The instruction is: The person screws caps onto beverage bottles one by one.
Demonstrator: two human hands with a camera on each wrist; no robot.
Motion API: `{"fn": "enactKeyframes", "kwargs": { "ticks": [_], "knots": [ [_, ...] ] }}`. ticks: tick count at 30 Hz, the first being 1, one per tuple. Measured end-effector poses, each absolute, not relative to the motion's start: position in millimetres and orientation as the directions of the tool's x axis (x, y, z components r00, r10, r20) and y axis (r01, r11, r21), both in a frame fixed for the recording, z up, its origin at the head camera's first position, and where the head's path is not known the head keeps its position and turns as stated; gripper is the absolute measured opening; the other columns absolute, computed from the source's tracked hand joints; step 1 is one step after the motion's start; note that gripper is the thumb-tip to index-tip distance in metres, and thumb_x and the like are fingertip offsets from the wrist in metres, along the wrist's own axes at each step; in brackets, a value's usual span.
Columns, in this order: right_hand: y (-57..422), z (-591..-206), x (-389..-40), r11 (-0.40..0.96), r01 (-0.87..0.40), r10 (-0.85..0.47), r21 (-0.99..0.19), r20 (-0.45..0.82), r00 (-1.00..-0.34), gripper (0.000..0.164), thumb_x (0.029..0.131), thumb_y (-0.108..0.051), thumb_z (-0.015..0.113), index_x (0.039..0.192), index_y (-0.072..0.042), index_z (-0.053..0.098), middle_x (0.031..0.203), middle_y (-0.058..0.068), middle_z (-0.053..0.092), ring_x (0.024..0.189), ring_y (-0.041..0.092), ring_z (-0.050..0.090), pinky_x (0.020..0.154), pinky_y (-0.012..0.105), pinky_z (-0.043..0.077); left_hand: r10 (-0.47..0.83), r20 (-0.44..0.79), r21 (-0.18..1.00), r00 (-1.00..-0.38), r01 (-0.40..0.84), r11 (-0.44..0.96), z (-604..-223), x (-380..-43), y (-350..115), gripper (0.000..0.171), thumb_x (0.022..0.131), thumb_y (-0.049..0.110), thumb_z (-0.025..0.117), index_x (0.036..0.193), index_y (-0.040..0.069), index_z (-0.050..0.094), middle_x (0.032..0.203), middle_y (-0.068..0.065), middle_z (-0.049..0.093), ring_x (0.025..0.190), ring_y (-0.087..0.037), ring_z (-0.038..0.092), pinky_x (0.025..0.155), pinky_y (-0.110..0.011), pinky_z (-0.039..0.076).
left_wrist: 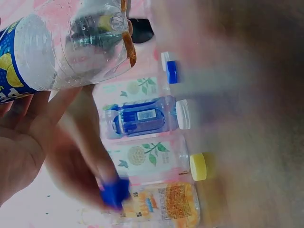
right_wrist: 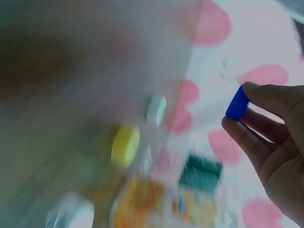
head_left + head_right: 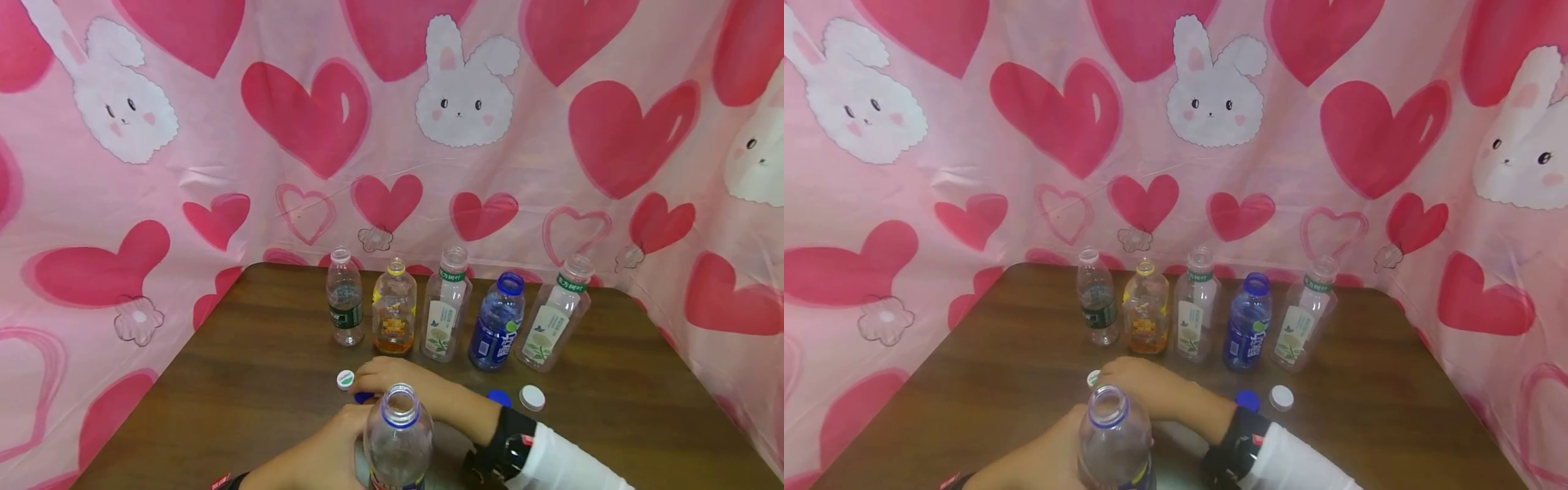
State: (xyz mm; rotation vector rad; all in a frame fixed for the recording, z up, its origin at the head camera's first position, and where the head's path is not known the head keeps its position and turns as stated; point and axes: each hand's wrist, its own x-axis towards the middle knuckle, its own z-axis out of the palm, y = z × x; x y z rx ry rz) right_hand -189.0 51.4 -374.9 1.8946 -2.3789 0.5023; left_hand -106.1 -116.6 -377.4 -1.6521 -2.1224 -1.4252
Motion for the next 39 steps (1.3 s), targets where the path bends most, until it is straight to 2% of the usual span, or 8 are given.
{"fn": "enactKeyframes", "kwargs": {
  "ticks": [3, 7, 14, 19, 25, 28, 32, 39],
  "knots": [
    [91.0, -362.0, -180.3, 0.233, -0.941, -0.898, -0.246, 0.318, -0.305, 0.025, 0.088, -0.01, 0.071, 0.113, -0.008, 0.067, 0.115, 0.003, 0.065, 0.111, 0.015, 0.059, 0.098, 0.027, 0.046, 0.704, 0.566, 0.632, -0.429, 0.774, -0.036, -378.1, -106.9, -115.5, 0.062, 0.072, 0.018, 0.087, 0.125, 0.012, 0.056, 0.117, 0.0, 0.066, 0.106, -0.012, 0.063, 0.086, -0.029, 0.054],
    [129.3, -330.7, -171.0, 0.257, -0.94, -0.841, -0.223, 0.428, -0.331, 0.033, 0.082, -0.003, 0.077, 0.113, -0.009, 0.069, 0.114, 0.002, 0.066, 0.106, 0.016, 0.061, 0.091, 0.029, 0.052, 0.707, 0.553, 0.658, -0.442, 0.752, -0.044, -378.3, -107.7, -112.8, 0.061, 0.071, 0.014, 0.087, 0.124, 0.012, 0.056, 0.114, -0.001, 0.067, 0.102, -0.011, 0.064, 0.079, -0.027, 0.056],
    [161.5, -264.2, -154.9, 0.135, -0.922, -0.794, -0.362, 0.518, -0.319, 0.028, 0.091, -0.015, 0.07, 0.118, -0.009, 0.068, 0.119, 0.005, 0.065, 0.109, 0.019, 0.061, 0.083, 0.029, 0.056, 0.704, 0.521, 0.706, -0.483, 0.708, -0.037, -383.4, -107.9, -108.8, 0.058, 0.071, 0.012, 0.087, 0.121, 0.011, 0.058, 0.109, -0.001, 0.069, 0.097, -0.009, 0.066, 0.075, -0.026, 0.057],
    [165.0, -233.6, -149.0, 0.044, -0.893, -0.798, -0.447, 0.522, -0.301, 0.031, 0.088, -0.013, 0.072, 0.119, -0.007, 0.067, 0.119, 0.008, 0.066, 0.111, 0.021, 0.061, 0.081, 0.033, 0.057, 0.708, 0.502, 0.75, -0.497, 0.658, -0.07, -385.0, -111.8, -107.2, 0.058, 0.072, 0.012, 0.087, 0.121, 0.011, 0.058, 0.108, -0.001, 0.069, 0.095, -0.01, 0.067, 0.073, -0.029, 0.058],
    [161.6, -213.2, -149.2, 0.034, -0.925, -0.814, -0.379, 0.527, -0.246, 0.035, 0.086, -0.013, 0.075, 0.119, -0.006, 0.067, 0.118, 0.006, 0.067, 0.111, 0.02, 0.062, 0.084, 0.033, 0.056, 0.708, 0.482, 0.756, -0.516, 0.654, -0.038, -382.3, -116.3, -103.8, 0.058, 0.072, 0.016, 0.087, 0.122, 0.012, 0.057, 0.108, 0.0, 0.069, 0.095, -0.01, 0.066, 0.071, -0.028, 0.058],
    [160.8, -208.1, -150.5, 0.057, -0.939, -0.826, -0.338, 0.513, -0.235, 0.033, 0.086, -0.014, 0.074, 0.118, -0.008, 0.068, 0.118, 0.004, 0.068, 0.111, 0.02, 0.062, 0.084, 0.033, 0.056, 0.697, 0.447, 0.777, -0.56, 0.63, 0.008, -381.4, -116.6, -102.5, 0.055, 0.075, 0.02, 0.086, 0.122, 0.015, 0.057, 0.108, 0.003, 0.068, 0.094, -0.009, 0.066, 0.069, -0.027, 0.058],
    [159.5, -207.2, -149.7, 0.079, -0.93, -0.85, -0.36, 0.463, -0.251, 0.035, 0.084, -0.009, 0.076, 0.118, -0.01, 0.069, 0.12, 0.001, 0.067, 0.112, 0.017, 0.061, 0.085, 0.032, 0.055, 0.678, 0.4, 0.802, -0.617, 0.594, 0.067, -381.6, -116.7, -101.4, 0.053, 0.076, 0.025, 0.085, 0.122, 0.019, 0.058, 0.107, 0.006, 0.068, 0.092, -0.007, 0.065, 0.066, -0.027, 0.058],
    [154.7, -205.5, -147.8, 0.056, -0.924, -0.882, -0.378, 0.415, -0.224, 0.037, 0.083, -0.001, 0.075, 0.119, -0.009, 0.069, 0.121, 0.001, 0.065, 0.107, 0.014, 0.061, 0.082, 0.03, 0.056, 0.67, 0.403, 0.784, -0.623, 0.613, 0.098, -378.6, -117.3, -97.3, 0.055, 0.075, 0.026, 0.086, 0.121, 0.017, 0.058, 0.106, 0.005, 0.068, 0.091, -0.006, 0.065, 0.065, -0.024, 0.057]
  ]
}}
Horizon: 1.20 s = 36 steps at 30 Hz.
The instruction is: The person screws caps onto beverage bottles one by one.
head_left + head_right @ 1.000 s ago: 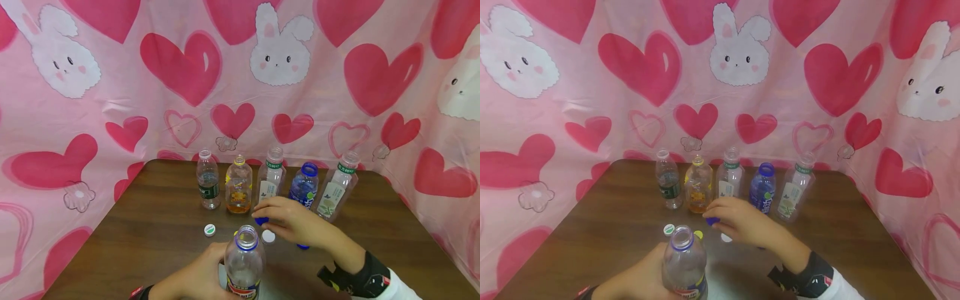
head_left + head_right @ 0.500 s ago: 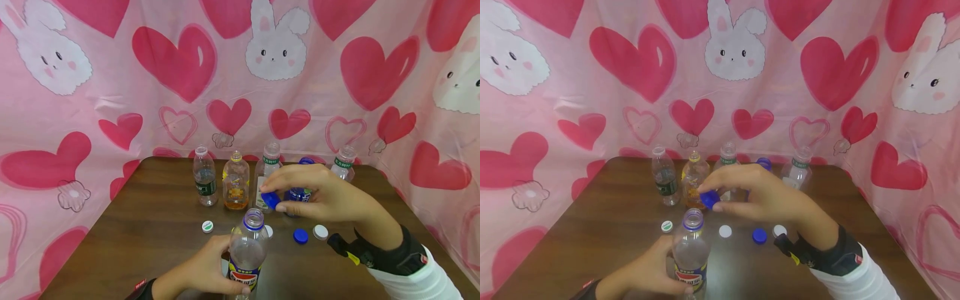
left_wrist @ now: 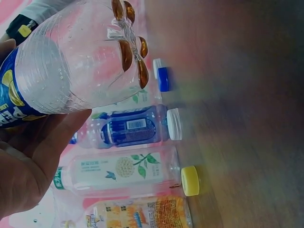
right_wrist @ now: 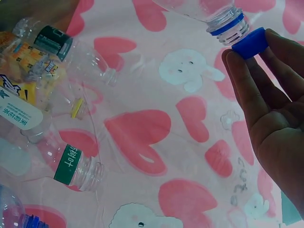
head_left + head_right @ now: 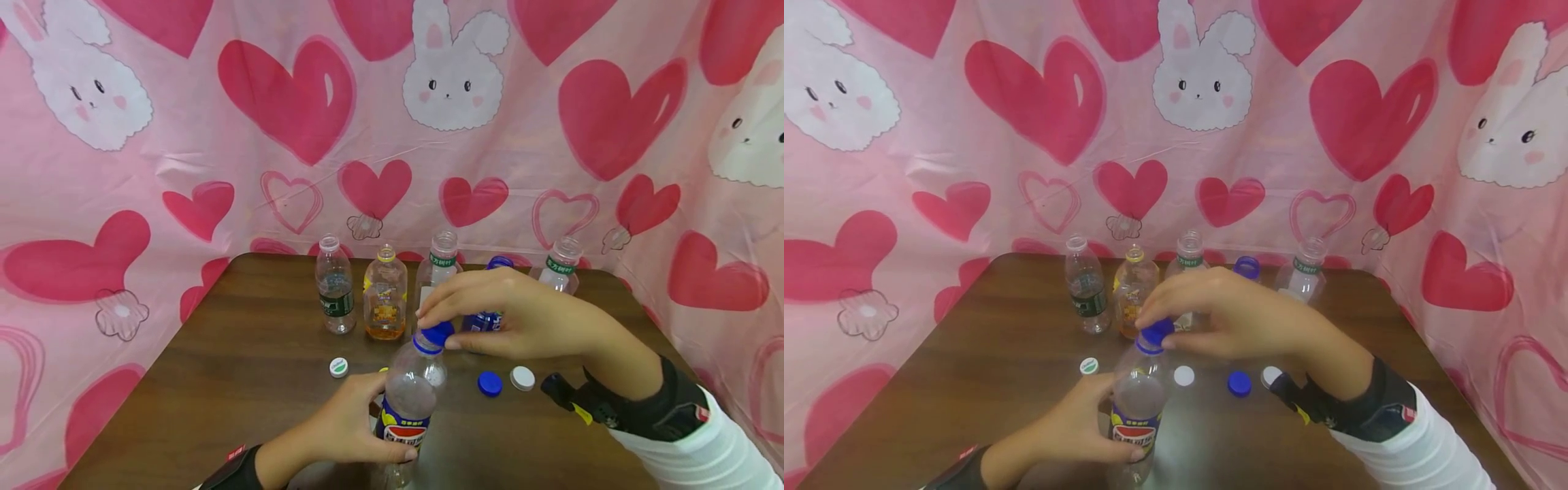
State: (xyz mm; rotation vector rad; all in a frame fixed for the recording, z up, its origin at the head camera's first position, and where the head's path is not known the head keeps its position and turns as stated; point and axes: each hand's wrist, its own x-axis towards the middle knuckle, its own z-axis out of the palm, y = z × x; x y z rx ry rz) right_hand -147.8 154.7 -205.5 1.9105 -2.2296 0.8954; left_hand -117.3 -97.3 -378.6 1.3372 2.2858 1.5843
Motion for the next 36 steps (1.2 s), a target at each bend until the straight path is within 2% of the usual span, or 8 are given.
{"fn": "enactKeyframes", "kwargs": {
  "ticks": [3, 11, 18, 22, 27, 30, 36],
  "knots": [
    [154.4, -204.6, -147.8, 0.08, -0.927, -0.891, -0.366, 0.391, -0.231, 0.038, 0.082, -0.001, 0.076, 0.118, -0.011, 0.069, 0.121, 0.0, 0.065, 0.11, 0.014, 0.061, 0.085, 0.031, 0.055, 0.677, 0.4, 0.778, -0.618, 0.619, 0.106, -376.9, -117.3, -95.9, 0.055, 0.075, 0.024, 0.086, 0.121, 0.016, 0.058, 0.105, 0.003, 0.068, 0.092, -0.006, 0.065, 0.065, -0.021, 0.056],
    [152.7, -203.5, -151.8, 0.084, -0.943, -0.921, -0.322, 0.336, -0.197, 0.034, 0.084, -0.002, 0.074, 0.117, -0.01, 0.07, 0.119, 0.002, 0.066, 0.109, 0.016, 0.061, 0.086, 0.031, 0.055, 0.69, 0.334, 0.829, -0.642, 0.548, 0.109, -376.2, -117.0, -94.7, 0.054, 0.076, 0.024, 0.085, 0.121, 0.016, 0.058, 0.107, 0.002, 0.068, 0.094, -0.007, 0.064, 0.068, -0.024, 0.057],
    [154.7, -206.3, -155.1, 0.11, -0.939, -0.931, -0.324, 0.296, -0.212, 0.032, 0.084, -0.005, 0.076, 0.115, -0.009, 0.071, 0.111, -0.001, 0.069, 0.101, 0.012, 0.065, 0.082, 0.027, 0.056, 0.697, 0.247, 0.859, -0.674, 0.485, 0.164, -378.9, -116.9, -95.3, 0.053, 0.077, 0.029, 0.084, 0.122, 0.018, 0.058, 0.108, 0.007, 0.067, 0.095, -0.006, 0.064, 0.073, -0.025, 0.057],
    [156.6, -205.6, -156.1, 0.131, -0.93, -0.939, -0.342, 0.257, -0.227, 0.03, 0.084, -0.007, 0.076, 0.114, -0.009, 0.072, 0.111, -0.001, 0.07, 0.101, 0.012, 0.065, 0.083, 0.028, 0.056, 0.696, 0.235, 0.846, -0.679, 0.495, 0.198, -380.0, -116.2, -94.0, 0.053, 0.077, 0.032, 0.084, 0.122, 0.019, 0.058, 0.107, 0.009, 0.067, 0.094, -0.005, 0.064, 0.076, -0.025, 0.056],
    [156.9, -204.6, -156.4, 0.18, -0.92, -0.934, -0.349, 0.233, -0.271, 0.028, 0.085, -0.011, 0.076, 0.113, -0.01, 0.072, 0.109, -0.001, 0.071, 0.1, 0.013, 0.067, 0.082, 0.027, 0.055, 0.69, 0.244, 0.833, -0.681, 0.512, 0.21, -378.6, -115.6, -93.0, 0.053, 0.077, 0.033, 0.084, 0.121, 0.019, 0.058, 0.106, 0.01, 0.067, 0.094, -0.003, 0.063, 0.077, -0.026, 0.056],
    [155.6, -204.8, -155.0, 0.234, -0.914, -0.919, -0.333, 0.23, -0.319, 0.027, 0.086, -0.016, 0.075, 0.112, -0.009, 0.074, 0.105, -0.002, 0.072, 0.096, 0.01, 0.067, 0.079, 0.024, 0.056, 0.69, 0.241, 0.836, -0.682, 0.507, 0.208, -377.1, -115.4, -92.6, 0.053, 0.078, 0.033, 0.083, 0.122, 0.019, 0.058, 0.107, 0.01, 0.067, 0.094, -0.004, 0.064, 0.077, -0.026, 0.056],
    [150.4, -204.9, -150.0, 0.349, -0.888, -0.877, -0.3, 0.23, -0.423, 0.029, 0.085, -0.03, 0.076, 0.104, -0.008, 0.077, 0.087, -0.008, 0.072, 0.072, 0.003, 0.061, 0.062, 0.02, 0.054, 0.689, 0.254, 0.821, -0.679, 0.527, 0.218, -375.8, -114.3, -91.3, 0.053, 0.078, 0.035, 0.083, 0.121, 0.019, 0.058, 0.105, 0.011, 0.067, 0.093, -0.003, 0.064, 0.076, -0.024, 0.055]
  ]
}}
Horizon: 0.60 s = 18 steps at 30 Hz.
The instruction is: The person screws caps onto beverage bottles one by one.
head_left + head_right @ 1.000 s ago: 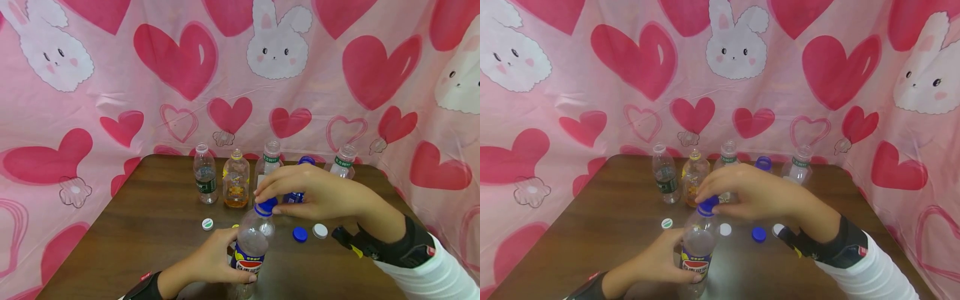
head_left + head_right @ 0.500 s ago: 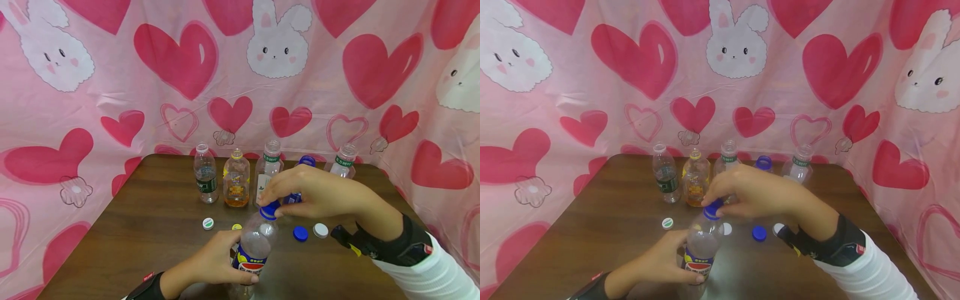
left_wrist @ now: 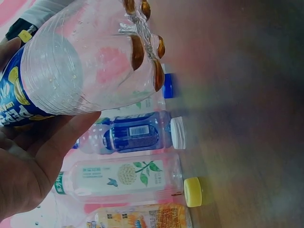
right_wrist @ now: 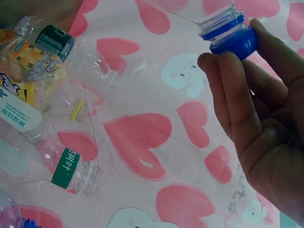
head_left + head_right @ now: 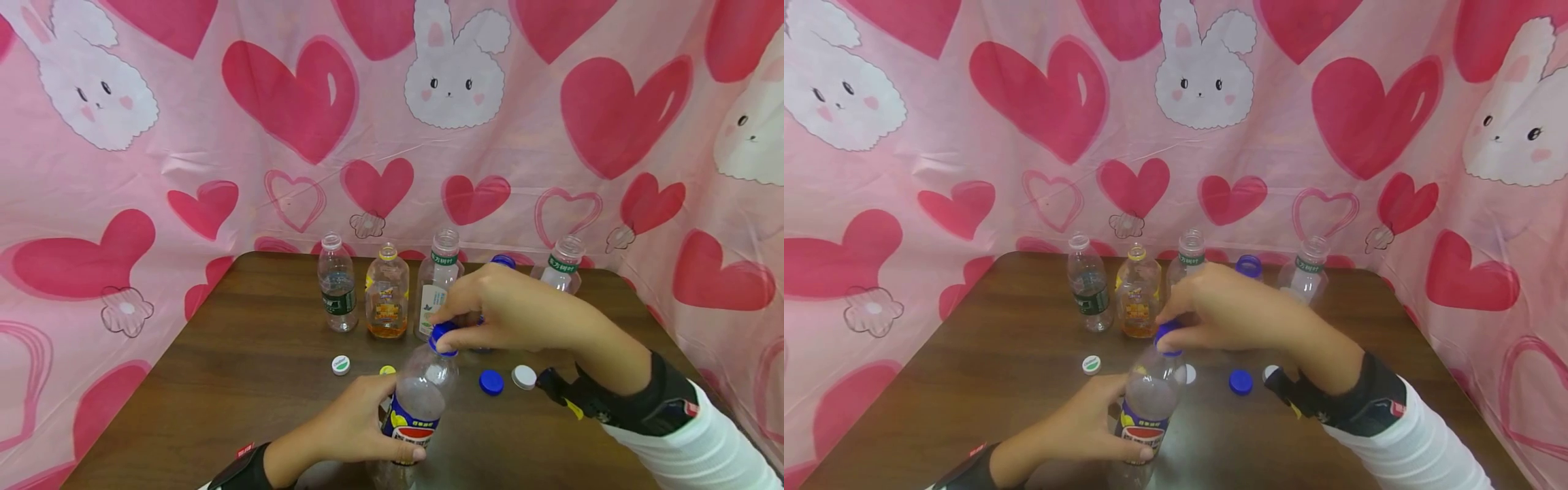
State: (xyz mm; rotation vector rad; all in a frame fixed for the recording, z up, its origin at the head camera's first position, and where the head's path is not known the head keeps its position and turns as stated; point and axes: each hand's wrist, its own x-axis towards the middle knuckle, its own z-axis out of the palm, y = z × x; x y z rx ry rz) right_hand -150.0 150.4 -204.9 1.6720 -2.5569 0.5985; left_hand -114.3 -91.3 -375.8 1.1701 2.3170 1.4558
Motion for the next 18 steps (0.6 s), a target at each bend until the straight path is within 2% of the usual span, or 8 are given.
{"fn": "enactKeyframes", "kwargs": {
  "ticks": [4, 8, 11, 14, 16, 18],
  "knots": [
    [147.1, -208.3, -149.7, 0.397, -0.881, -0.858, -0.258, 0.235, -0.456, 0.026, 0.085, -0.034, 0.076, 0.095, -0.011, 0.078, 0.076, -0.011, 0.068, 0.063, 0.0, 0.052, 0.055, 0.018, 0.049, 0.692, 0.264, 0.816, -0.672, 0.538, 0.21, -377.4, -113.9, -89.7, 0.054, 0.077, 0.034, 0.084, 0.122, 0.02, 0.058, 0.105, 0.011, 0.067, 0.093, -0.002, 0.063, 0.076, -0.024, 0.055],
    [145.9, -211.8, -150.0, 0.402, -0.887, -0.858, -0.226, 0.245, -0.451, 0.022, 0.085, -0.034, 0.076, 0.09, -0.013, 0.077, 0.073, -0.013, 0.064, 0.062, 0.0, 0.05, 0.054, 0.017, 0.048, 0.694, 0.278, 0.816, -0.664, 0.545, 0.193, -380.5, -113.5, -88.2, 0.054, 0.077, 0.034, 0.084, 0.122, 0.02, 0.058, 0.105, 0.011, 0.068, 0.093, -0.002, 0.063, 0.077, -0.024, 0.055],
    [146.8, -211.2, -148.3, 0.408, -0.887, -0.856, -0.216, 0.248, -0.454, 0.023, 0.087, -0.036, 0.073, 0.091, -0.013, 0.076, 0.073, -0.013, 0.064, 0.063, 0.0, 0.051, 0.056, 0.017, 0.049, 0.695, 0.272, 0.828, -0.666, 0.53, 0.184, -381.7, -112.9, -87.9, 0.054, 0.076, 0.032, 0.085, 0.121, 0.02, 0.058, 0.104, 0.011, 0.068, 0.091, -0.002, 0.064, 0.073, -0.024, 0.056],
    [150.3, -206.3, -144.1, 0.442, -0.869, -0.839, -0.221, 0.241, -0.488, 0.029, 0.09, -0.04, 0.069, 0.1, -0.014, 0.075, 0.083, -0.014, 0.065, 0.072, 0.001, 0.054, 0.063, 0.021, 0.051, 0.695, 0.253, 0.848, -0.673, 0.5, 0.175, -381.5, -112.3, -87.6, 0.054, 0.075, 0.03, 0.086, 0.121, 0.021, 0.059, 0.103, 0.01, 0.068, 0.089, -0.003, 0.064, 0.068, -0.024, 0.057],
    [154.5, -203.0, -142.9, 0.419, -0.874, -0.843, -0.246, 0.251, -0.475, 0.031, 0.09, -0.039, 0.069, 0.108, -0.015, 0.073, 0.097, -0.01, 0.067, 0.08, 0.004, 0.058, 0.068, 0.024, 0.053, 0.697, 0.249, 0.857, -0.673, 0.488, 0.166, -381.0, -112.1, -87.3, 0.054, 0.075, 0.029, 0.086, 0.121, 0.021, 0.058, 0.104, 0.01, 0.068, 0.09, -0.003, 0.064, 0.067, -0.025, 0.057],
    [159.6, -201.1, -143.9, 0.353, -0.886, -0.862, -0.299, 0.265, -0.433, 0.033, 0.089, -0.034, 0.071, 0.115, -0.015, 0.07, 0.112, -0.004, 0.066, 0.093, 0.009, 0.06, 0.076, 0.028, 0.055, 0.699, 0.254, 0.858, -0.669, 0.489, 0.156, -380.7, -112.2, -86.9, 0.054, 0.075, 0.029, 0.086, 0.121, 0.022, 0.058, 0.104, 0.01, 0.068, 0.09, -0.004, 0.064, 0.068, -0.025, 0.057]
  ]
}}
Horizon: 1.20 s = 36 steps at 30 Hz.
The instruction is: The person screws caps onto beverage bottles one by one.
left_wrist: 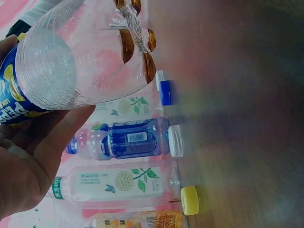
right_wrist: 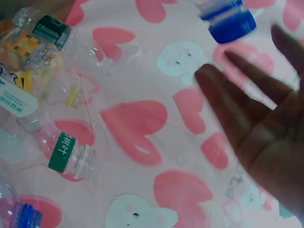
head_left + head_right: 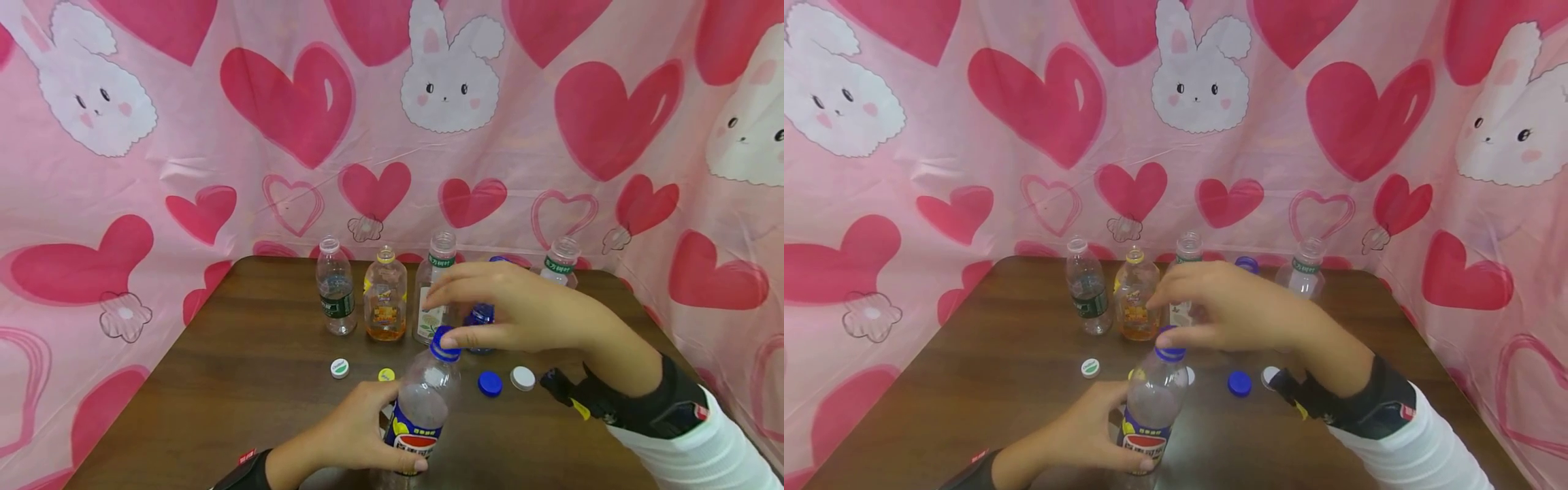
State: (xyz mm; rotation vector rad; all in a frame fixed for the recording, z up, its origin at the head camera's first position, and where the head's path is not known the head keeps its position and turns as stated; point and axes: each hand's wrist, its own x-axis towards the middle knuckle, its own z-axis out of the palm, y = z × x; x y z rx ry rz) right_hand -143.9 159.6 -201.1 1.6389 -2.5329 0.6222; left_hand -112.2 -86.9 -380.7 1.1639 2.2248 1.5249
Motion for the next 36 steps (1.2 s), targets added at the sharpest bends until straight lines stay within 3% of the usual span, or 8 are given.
{"fn": "enactKeyframes", "kwargs": {
  "ticks": [3, 8, 11, 19, 25, 28, 31, 36],
  "knots": [
    [164.6, -201.7, -148.6, 0.198, -0.897, -0.907, -0.396, 0.272, -0.32, 0.031, 0.088, -0.021, 0.074, 0.118, -0.014, 0.07, 0.126, 0.003, 0.061, 0.109, 0.016, 0.06, 0.082, 0.031, 0.056, 0.701, 0.26, 0.858, -0.664, 0.492, 0.148, -380.7, -112.2, -87.0, 0.054, 0.075, 0.028, 0.086, 0.121, 0.021, 0.058, 0.105, 0.009, 0.068, 0.091, -0.004, 0.064, 0.069, -0.025, 0.057],
    [164.1, -204.8, -152.6, 0.089, -0.907, -0.935, -0.412, 0.28, -0.219, 0.025, 0.086, -0.007, 0.074, 0.111, -0.011, 0.073, 0.116, 0.003, 0.066, 0.106, 0.017, 0.062, 0.081, 0.03, 0.057, 0.702, 0.252, 0.862, -0.666, 0.485, 0.151, -380.5, -111.8, -87.1, 0.054, 0.075, 0.027, 0.086, 0.121, 0.021, 0.059, 0.105, 0.009, 0.068, 0.091, -0.004, 0.064, 0.068, -0.025, 0.057],
    [162.3, -207.2, -152.6, 0.103, -0.923, -0.925, -0.371, 0.305, -0.226, 0.023, 0.085, -0.009, 0.075, 0.108, -0.011, 0.074, 0.109, 0.0, 0.069, 0.1, 0.014, 0.065, 0.078, 0.029, 0.057, 0.701, 0.261, 0.856, -0.663, 0.495, 0.15, -380.5, -111.8, -86.9, 0.055, 0.075, 0.027, 0.086, 0.122, 0.02, 0.058, 0.106, 0.009, 0.068, 0.092, -0.003, 0.064, 0.068, -0.024, 0.057],
    [157.0, -212.1, -151.0, 0.218, -0.91, -0.882, -0.353, 0.327, -0.338, 0.023, 0.086, -0.023, 0.076, 0.106, -0.011, 0.076, 0.096, -0.007, 0.069, 0.087, 0.006, 0.064, 0.067, 0.023, 0.056, 0.678, 0.274, 0.848, -0.683, 0.504, 0.165, -379.3, -111.9, -85.9, 0.055, 0.074, 0.029, 0.087, 0.121, 0.019, 0.059, 0.103, 0.009, 0.069, 0.089, -0.003, 0.064, 0.064, -0.025, 0.057],
    [157.7, -208.9, -149.3, 0.282, -0.893, -0.871, -0.35, 0.297, -0.391, 0.027, 0.088, -0.027, 0.074, 0.111, -0.013, 0.074, 0.099, -0.009, 0.07, 0.087, 0.005, 0.063, 0.068, 0.024, 0.056, 0.681, 0.258, 0.856, -0.686, 0.488, 0.168, -377.7, -112.0, -87.3, 0.055, 0.075, 0.028, 0.086, 0.121, 0.019, 0.059, 0.104, 0.009, 0.068, 0.089, -0.003, 0.065, 0.065, -0.025, 0.058],
    [161.2, -205.9, -150.3, 0.255, -0.894, -0.876, -0.368, 0.303, -0.374, 0.032, 0.087, -0.022, 0.074, 0.117, -0.013, 0.071, 0.113, -0.004, 0.069, 0.096, 0.009, 0.064, 0.075, 0.028, 0.057, 0.681, 0.241, 0.864, -0.691, 0.472, 0.173, -376.7, -111.9, -87.9, 0.056, 0.075, 0.027, 0.086, 0.123, 0.02, 0.058, 0.105, 0.009, 0.068, 0.091, -0.004, 0.065, 0.066, -0.026, 0.058],
    [164.6, -204.2, -151.2, 0.169, -0.896, -0.898, -0.411, 0.309, -0.312, 0.036, 0.085, -0.011, 0.076, 0.12, -0.014, 0.07, 0.128, 0.001, 0.062, 0.113, 0.016, 0.06, 0.083, 0.033, 0.056, 0.684, 0.234, 0.869, -0.691, 0.464, 0.171, -376.6, -111.5, -88.0, 0.056, 0.074, 0.025, 0.086, 0.123, 0.02, 0.058, 0.106, 0.01, 0.068, 0.091, -0.004, 0.065, 0.066, -0.026, 0.057],
    [164.3, -206.6, -150.9, 0.053, -0.887, -0.928, -0.46, 0.304, -0.213, 0.032, 0.082, 0.002, 0.075, 0.111, -0.011, 0.073, 0.123, 0.005, 0.065, 0.111, 0.02, 0.062, 0.081, 0.031, 0.057, 0.688, 0.251, 0.866, -0.681, 0.475, 0.155, -377.9, -110.2, -86.5, 0.055, 0.074, 0.025, 0.087, 0.121, 0.019, 0.059, 0.105, 0.01, 0.068, 0.091, -0.004, 0.064, 0.066, -0.025, 0.058]
  ]
}}
